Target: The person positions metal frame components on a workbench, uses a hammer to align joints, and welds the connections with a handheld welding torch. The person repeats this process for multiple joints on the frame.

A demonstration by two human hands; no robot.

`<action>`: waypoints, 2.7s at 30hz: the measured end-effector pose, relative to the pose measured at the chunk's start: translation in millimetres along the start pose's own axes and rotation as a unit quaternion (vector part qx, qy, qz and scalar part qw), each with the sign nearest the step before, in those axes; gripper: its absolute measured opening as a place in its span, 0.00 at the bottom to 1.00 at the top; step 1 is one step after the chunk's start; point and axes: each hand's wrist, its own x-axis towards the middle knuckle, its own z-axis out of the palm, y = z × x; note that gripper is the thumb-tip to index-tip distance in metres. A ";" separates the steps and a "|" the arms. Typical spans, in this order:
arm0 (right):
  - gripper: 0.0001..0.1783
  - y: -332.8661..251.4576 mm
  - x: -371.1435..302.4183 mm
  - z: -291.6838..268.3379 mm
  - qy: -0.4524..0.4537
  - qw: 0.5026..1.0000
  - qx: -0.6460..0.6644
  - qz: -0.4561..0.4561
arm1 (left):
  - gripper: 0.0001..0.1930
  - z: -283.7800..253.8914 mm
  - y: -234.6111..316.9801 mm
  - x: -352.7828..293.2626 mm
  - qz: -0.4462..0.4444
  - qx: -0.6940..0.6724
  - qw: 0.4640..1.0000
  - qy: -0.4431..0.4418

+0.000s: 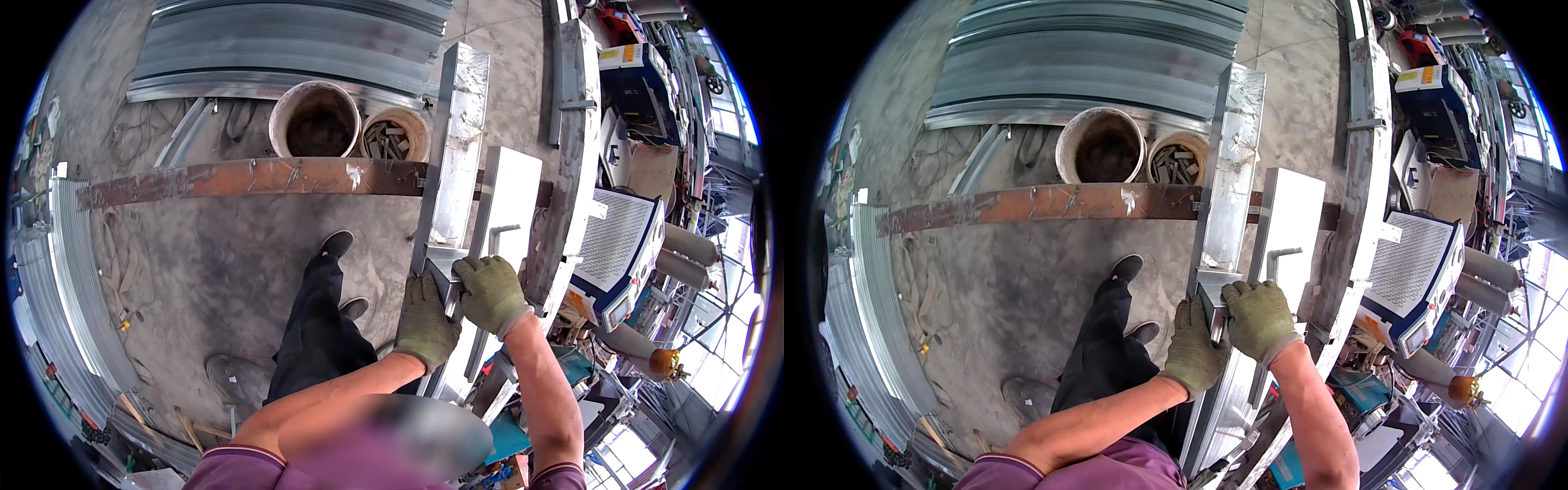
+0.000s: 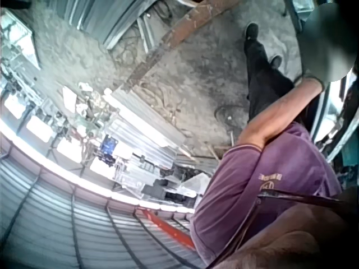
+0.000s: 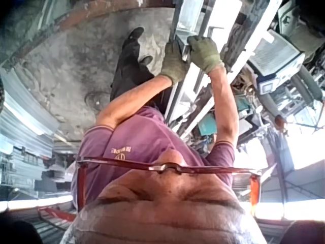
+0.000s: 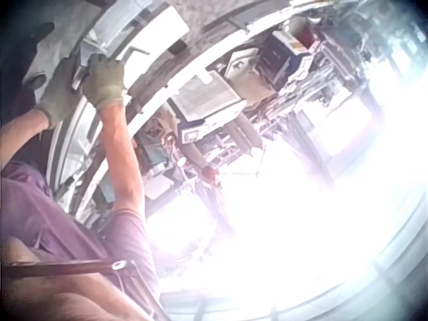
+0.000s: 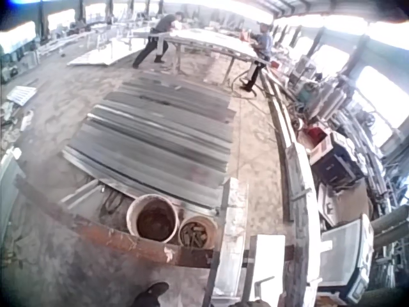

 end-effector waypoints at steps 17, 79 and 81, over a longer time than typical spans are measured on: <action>0.18 2.3 -2.6 13.1 0.051 0.998 0.038 0.020 | 0.50 -42.7 -2.4 15.9 0.173 -0.014 0.977 0.122; 0.21 -20.4 -114.8 0.4 0.403 0.877 0.218 0.144 | 0.34 -53.7 -12.3 53.2 0.296 0.100 0.948 0.056; 0.23 -22.1 -112.9 11.7 0.244 0.934 0.172 0.194 | 0.33 -55.9 -5.9 51.6 0.300 0.119 0.945 0.048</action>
